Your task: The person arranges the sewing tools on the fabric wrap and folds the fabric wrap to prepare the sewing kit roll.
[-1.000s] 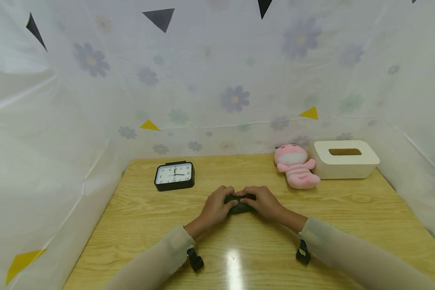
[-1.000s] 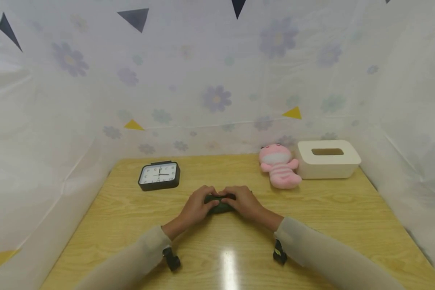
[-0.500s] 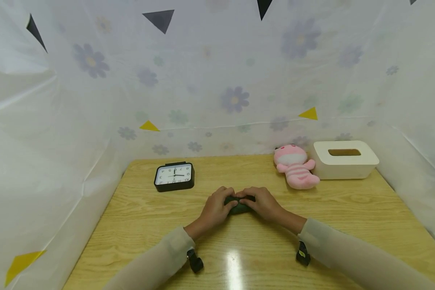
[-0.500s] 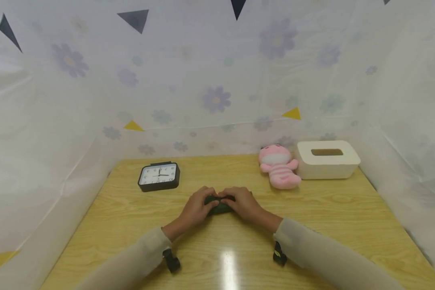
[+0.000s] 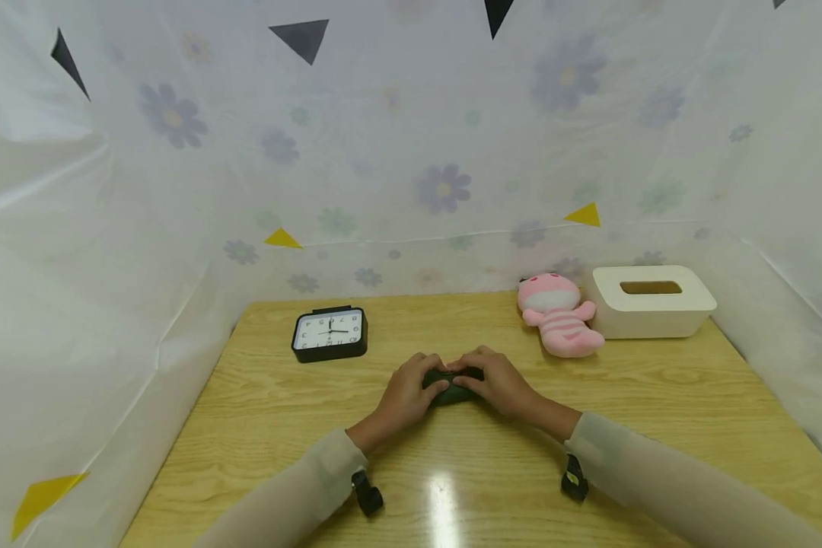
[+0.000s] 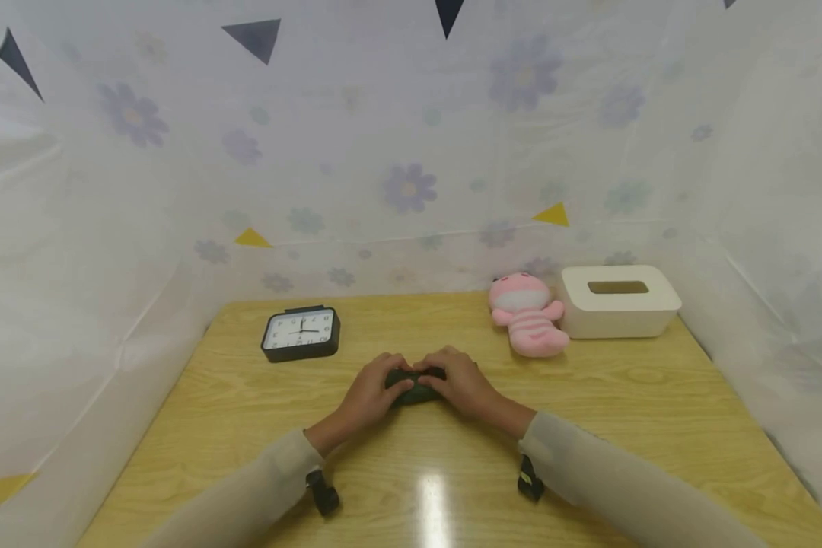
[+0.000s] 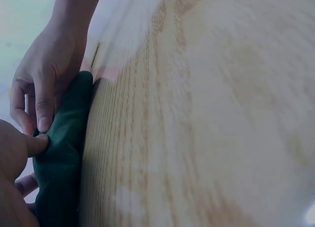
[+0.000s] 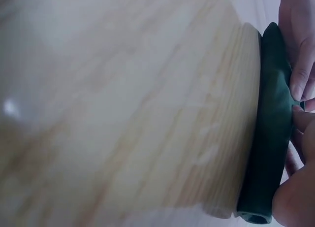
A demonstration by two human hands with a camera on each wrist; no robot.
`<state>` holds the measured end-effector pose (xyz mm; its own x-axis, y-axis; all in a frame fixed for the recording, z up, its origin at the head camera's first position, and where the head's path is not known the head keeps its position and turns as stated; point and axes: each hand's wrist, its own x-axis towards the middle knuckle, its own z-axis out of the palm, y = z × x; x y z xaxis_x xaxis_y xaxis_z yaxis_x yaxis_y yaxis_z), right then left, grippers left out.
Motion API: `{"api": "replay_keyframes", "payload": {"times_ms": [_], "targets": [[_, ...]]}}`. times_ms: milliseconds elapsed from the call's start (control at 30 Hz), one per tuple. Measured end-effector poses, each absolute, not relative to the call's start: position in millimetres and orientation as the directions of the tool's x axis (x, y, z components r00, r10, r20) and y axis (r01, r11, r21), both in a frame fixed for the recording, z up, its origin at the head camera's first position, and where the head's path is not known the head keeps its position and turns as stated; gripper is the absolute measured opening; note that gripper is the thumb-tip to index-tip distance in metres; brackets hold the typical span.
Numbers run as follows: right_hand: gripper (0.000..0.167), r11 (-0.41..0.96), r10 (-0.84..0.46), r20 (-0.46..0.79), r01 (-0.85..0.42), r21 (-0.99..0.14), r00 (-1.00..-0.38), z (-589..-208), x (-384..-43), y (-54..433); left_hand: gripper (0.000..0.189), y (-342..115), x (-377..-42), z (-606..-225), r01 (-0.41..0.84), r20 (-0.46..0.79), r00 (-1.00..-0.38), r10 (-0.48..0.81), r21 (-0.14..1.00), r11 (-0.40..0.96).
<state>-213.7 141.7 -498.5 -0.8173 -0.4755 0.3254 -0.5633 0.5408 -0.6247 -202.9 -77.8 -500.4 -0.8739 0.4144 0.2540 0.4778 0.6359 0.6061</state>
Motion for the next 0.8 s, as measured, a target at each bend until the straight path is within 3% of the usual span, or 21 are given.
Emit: {"api": "replay_keyframes", "payload": {"times_ms": [300,467,800], "targets": [[0.04,0.559,-0.575,0.239,-0.589,-0.584,-0.782,-499.7,-212.4,153.2,0.025,-84.6,-203.2,-500.5,0.474,0.201,-0.872,0.447,0.578,0.664],[0.05,0.617,-0.597,0.178,-0.589,-0.522,-0.782,-500.3,-206.2,159.1,0.04,-91.4,-201.9,-496.1,0.489,0.137,-0.857,0.496,0.518,0.702],[0.056,0.699,-0.59,0.195,-0.617,-0.362,-0.783,-504.5,-190.2,169.5,0.064,-112.5,-196.0,-498.1,0.605,-0.031,-0.784,0.62,0.189,0.774]]}}
